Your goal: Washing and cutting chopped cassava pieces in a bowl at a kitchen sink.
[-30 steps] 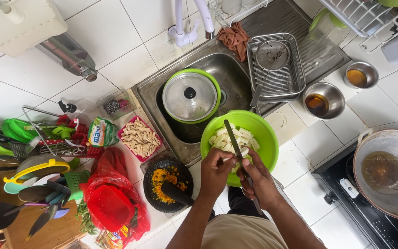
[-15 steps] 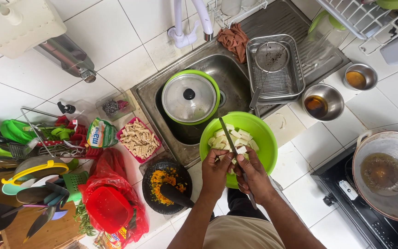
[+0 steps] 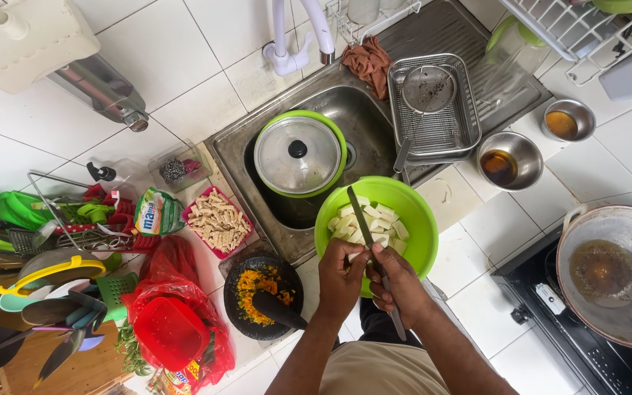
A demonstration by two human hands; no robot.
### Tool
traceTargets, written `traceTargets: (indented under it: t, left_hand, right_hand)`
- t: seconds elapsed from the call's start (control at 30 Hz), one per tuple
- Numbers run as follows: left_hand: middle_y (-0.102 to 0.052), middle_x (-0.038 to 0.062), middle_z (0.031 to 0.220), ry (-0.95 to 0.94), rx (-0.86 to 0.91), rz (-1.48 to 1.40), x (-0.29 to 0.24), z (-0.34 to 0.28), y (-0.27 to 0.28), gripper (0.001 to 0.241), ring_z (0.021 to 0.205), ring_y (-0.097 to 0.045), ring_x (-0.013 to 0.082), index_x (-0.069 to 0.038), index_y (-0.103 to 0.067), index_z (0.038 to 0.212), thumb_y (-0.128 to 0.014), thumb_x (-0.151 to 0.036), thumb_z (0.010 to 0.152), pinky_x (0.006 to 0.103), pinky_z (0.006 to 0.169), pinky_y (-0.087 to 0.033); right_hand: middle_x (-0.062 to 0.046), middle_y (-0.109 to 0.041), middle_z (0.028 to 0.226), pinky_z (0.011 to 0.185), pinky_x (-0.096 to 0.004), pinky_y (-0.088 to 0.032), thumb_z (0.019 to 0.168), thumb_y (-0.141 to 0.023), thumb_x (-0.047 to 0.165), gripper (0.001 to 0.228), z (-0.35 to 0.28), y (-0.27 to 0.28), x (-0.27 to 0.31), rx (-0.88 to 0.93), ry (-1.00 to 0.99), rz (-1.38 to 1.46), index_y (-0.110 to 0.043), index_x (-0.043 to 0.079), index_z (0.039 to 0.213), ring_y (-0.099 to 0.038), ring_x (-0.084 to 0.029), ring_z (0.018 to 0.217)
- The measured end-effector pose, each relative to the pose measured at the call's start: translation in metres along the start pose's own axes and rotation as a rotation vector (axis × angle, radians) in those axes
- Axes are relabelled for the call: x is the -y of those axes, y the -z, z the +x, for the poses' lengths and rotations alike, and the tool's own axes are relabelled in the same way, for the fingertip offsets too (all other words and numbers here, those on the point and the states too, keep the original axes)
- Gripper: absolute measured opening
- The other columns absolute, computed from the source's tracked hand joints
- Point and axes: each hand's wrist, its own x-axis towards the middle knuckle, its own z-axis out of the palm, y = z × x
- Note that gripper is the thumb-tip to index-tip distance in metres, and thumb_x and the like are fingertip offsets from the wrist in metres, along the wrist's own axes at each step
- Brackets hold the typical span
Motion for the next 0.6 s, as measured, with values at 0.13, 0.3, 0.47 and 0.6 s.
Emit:
traceTargets:
  t: [0.13,0.3,0.47,0.6]
  left_hand:
    - [-0.059,0.007,0.095,-0.089,0.128,-0.056,-0.007,0.004,0.008,0.008,0.089,-0.064,0.0195,-0.008,-0.064,0.096,-0.071,-0.005,0.095,0.0326,0.078,-0.054]
    - [-0.062,0.006,0.093,0.003,0.193,-0.121,-0.013,0.006,0.014,0.012,0.091,-0.067,0.0182,-0.009,-0.063,0.091,-0.074,-0.005,0.092,0.0304,0.078,-0.054]
    - [-0.064,0.006,0.094,0.103,0.185,-0.192,-0.01,0.001,0.012,0.011,0.097,-0.068,0.0187,-0.009,-0.064,0.093,-0.074,-0.005,0.092,0.0324,0.086,-0.055]
    - [-0.064,0.006,0.096,0.132,0.173,-0.26,-0.006,0.001,0.013,0.011,0.099,-0.067,0.0184,-0.009,-0.064,0.092,-0.073,-0.004,0.092,0.0329,0.09,-0.054]
  right_hand:
    - [-0.002,-0.041,0.069,0.028,-0.019,-0.021,0.099,-0.057,0.055,0.044,0.0,0.009,0.001,0.102,-0.068,0.032,-0.052,0.012,0.09,-0.026,-0.005,0.039]
    - [-0.002,-0.044,0.067,0.026,-0.018,-0.024,0.098,-0.057,0.057,0.049,0.002,0.021,-0.004,0.164,-0.07,0.059,-0.051,0.01,0.086,-0.027,-0.003,0.036]
    - [0.0,-0.044,0.066,0.025,-0.017,-0.025,0.097,-0.058,0.06,0.053,0.008,0.03,-0.013,0.2,-0.097,0.153,-0.052,0.009,0.084,-0.028,-0.002,0.035]
    - [0.0,-0.042,0.065,0.026,-0.017,-0.024,0.099,-0.055,0.059,0.052,0.009,0.03,-0.014,0.215,-0.066,0.131,-0.052,0.009,0.085,-0.026,-0.002,0.036]
